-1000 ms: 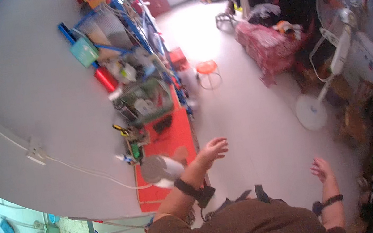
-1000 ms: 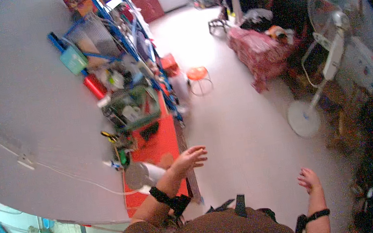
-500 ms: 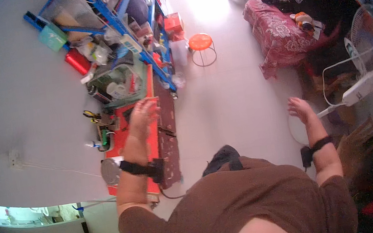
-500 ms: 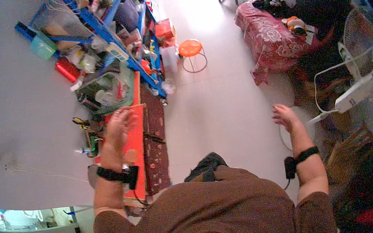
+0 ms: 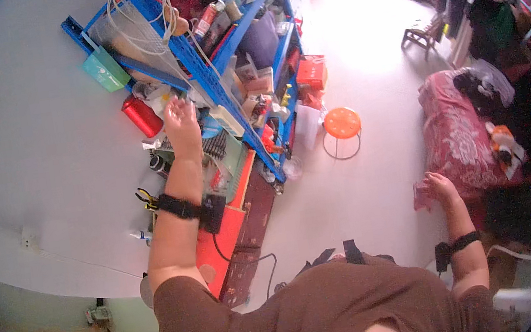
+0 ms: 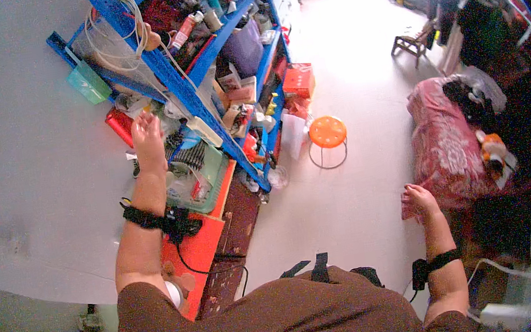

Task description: The person washes their hands, moves a box on a shelf to retrieve a brown paper bag, unfolds the bag to check its contents including a small cloth, and then looks at a package inside a plastic bag.

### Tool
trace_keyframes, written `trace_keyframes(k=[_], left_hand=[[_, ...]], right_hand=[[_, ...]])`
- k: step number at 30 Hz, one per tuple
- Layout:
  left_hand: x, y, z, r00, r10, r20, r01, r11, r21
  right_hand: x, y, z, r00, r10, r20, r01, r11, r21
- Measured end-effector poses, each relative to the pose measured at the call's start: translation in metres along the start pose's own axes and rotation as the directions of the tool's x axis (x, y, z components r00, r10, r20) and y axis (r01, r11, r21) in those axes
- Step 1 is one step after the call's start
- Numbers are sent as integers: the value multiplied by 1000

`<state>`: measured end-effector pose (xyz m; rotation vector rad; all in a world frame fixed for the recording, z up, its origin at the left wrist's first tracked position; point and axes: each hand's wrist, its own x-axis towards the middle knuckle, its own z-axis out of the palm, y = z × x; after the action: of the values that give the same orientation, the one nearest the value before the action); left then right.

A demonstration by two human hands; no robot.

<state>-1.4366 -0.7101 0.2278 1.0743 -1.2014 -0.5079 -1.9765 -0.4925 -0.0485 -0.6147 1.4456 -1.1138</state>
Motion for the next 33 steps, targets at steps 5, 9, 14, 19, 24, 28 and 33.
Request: trace_keyframes(k=[5,9,14,19,24,28,33], left_hand=[[55,-23,51,995,79,-57,-67,980,186],[101,-59,46,993,-32,-116,89,845,527],[127,-49,78,964,-1,-264,129,875,466],[155,-89,74,900,98,-424,125,875,468],[157,-104,97,825,185,-534,223,761,609],[164,-106,119,665,309,-680,269,750,604],[173,-115,112,597,388,-702,417,597,685]], right_hand=[[76,-73,-15,996,90,-12,-91,979,-182],[173,-132,-7,949,68,307,-18,986,-163],[225,-224,59,972,72,226,14,933,-360],[292,-260,104,939,64,338,88,904,-418],[361,-270,105,931,120,345,32,915,-403],[395,-297,106,951,153,271,-20,899,-437],[445,-339,129,956,110,271,40,869,-493]])
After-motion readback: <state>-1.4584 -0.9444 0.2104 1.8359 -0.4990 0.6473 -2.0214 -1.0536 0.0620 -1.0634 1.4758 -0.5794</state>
